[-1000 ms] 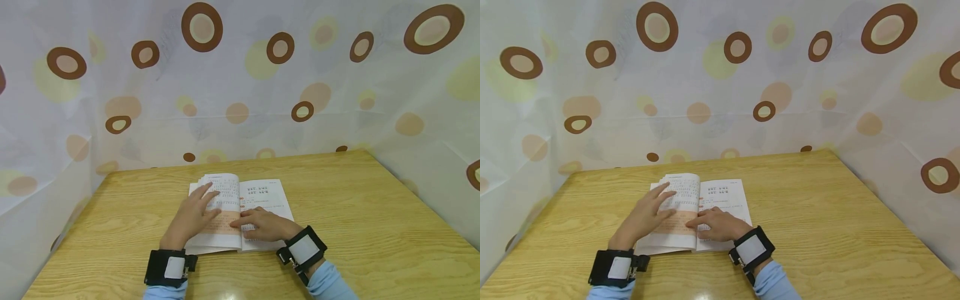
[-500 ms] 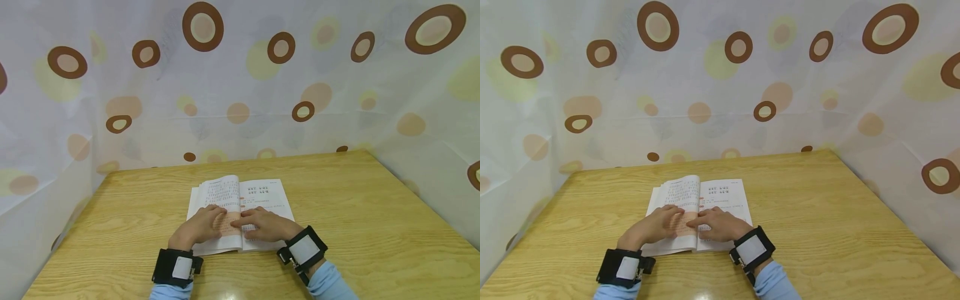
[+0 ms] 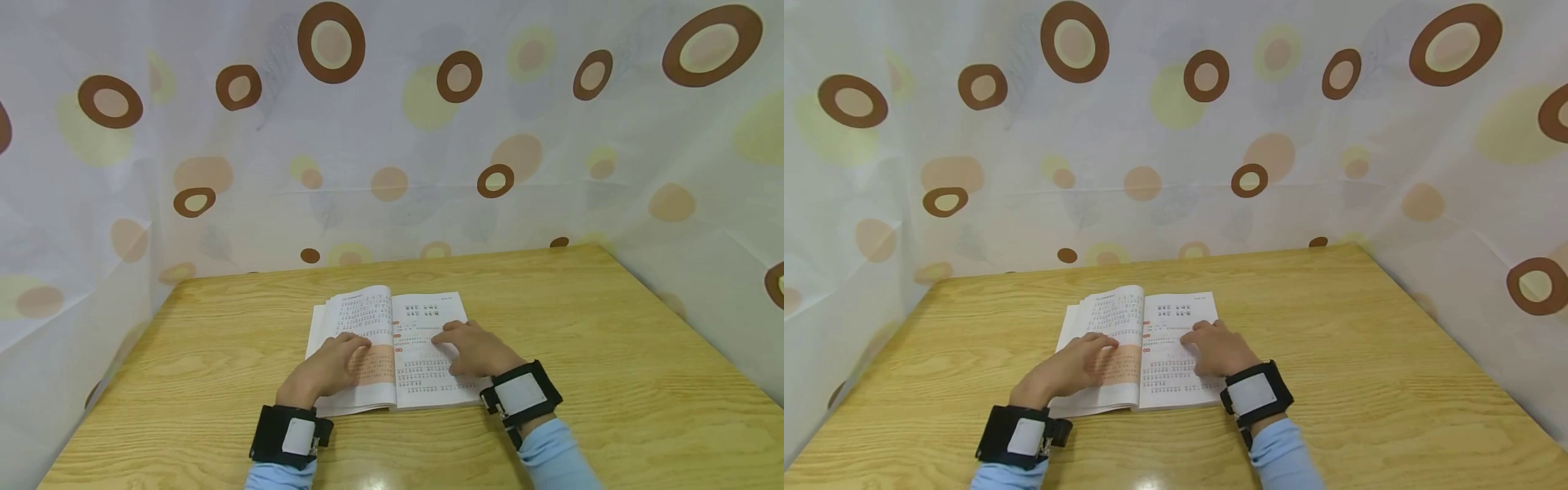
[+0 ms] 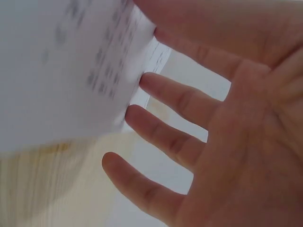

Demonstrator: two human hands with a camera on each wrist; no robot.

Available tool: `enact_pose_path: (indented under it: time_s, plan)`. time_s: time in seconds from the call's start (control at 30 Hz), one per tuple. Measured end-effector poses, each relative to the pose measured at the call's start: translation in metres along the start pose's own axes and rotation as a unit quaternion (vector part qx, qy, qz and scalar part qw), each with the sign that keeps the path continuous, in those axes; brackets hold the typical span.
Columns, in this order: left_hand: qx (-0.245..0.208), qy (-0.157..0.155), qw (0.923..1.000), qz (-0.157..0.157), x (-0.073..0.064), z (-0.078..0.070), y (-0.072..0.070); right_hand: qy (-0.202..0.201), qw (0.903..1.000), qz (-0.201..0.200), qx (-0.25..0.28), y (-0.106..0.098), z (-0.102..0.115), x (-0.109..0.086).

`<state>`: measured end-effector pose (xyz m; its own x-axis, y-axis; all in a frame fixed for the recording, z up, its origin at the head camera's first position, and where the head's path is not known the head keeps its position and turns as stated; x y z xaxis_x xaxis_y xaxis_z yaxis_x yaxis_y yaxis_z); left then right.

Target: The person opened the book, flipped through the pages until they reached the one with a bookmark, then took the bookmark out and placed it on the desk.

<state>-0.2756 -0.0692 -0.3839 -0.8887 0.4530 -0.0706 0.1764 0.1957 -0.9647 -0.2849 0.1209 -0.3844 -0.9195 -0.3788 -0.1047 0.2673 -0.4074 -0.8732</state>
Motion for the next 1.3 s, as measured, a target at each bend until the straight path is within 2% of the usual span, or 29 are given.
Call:
enact_pose_path:
  time_s: [0.13,0.33,0.67,0.97,1.17,1.3]
  plan:
    - [-0.004,-0.004,1.0,0.0,0.0,0.0,0.0,0.029,0.9993,-0.009,0.023,-0.008,-0.015,-0.003]
    - [-0.004,-0.005,1.0,0.0,0.001,0.001,0.0,0.047,0.9973,-0.006,0.055,-0.011,-0.025,-0.004]
    - [-0.005,-0.008,0.9999,0.004,0.001,0.0,0.0,0.051,0.9976,-0.007,0.045,-0.011,-0.027,-0.003]
    - [-0.003,-0.005,1.0,-0.004,0.0,0.001,0.0,0.082,0.9958,-0.023,0.035,-0.013,-0.036,-0.004]
    - [-0.001,-0.004,1.0,-0.007,0.0,0.001,0.0,0.075,0.996,-0.025,0.042,-0.015,-0.035,-0.003]
    - [-0.001,-0.002,1.0,-0.008,0.0,0.0,0.0,0.051,0.996,-0.061,0.041,-0.022,-0.032,-0.002]
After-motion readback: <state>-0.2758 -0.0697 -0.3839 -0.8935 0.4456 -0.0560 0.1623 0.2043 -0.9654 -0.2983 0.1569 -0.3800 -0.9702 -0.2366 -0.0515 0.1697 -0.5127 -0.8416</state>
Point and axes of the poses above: each hand's wrist, its own x-axis towards the middle knuckle, its own y-axis out of the palm, z = x × y, the point moved 8 cm from there along x, towards the middle knuckle, and after that the axes turned 11 degrees about x, right-handed, at the moved point
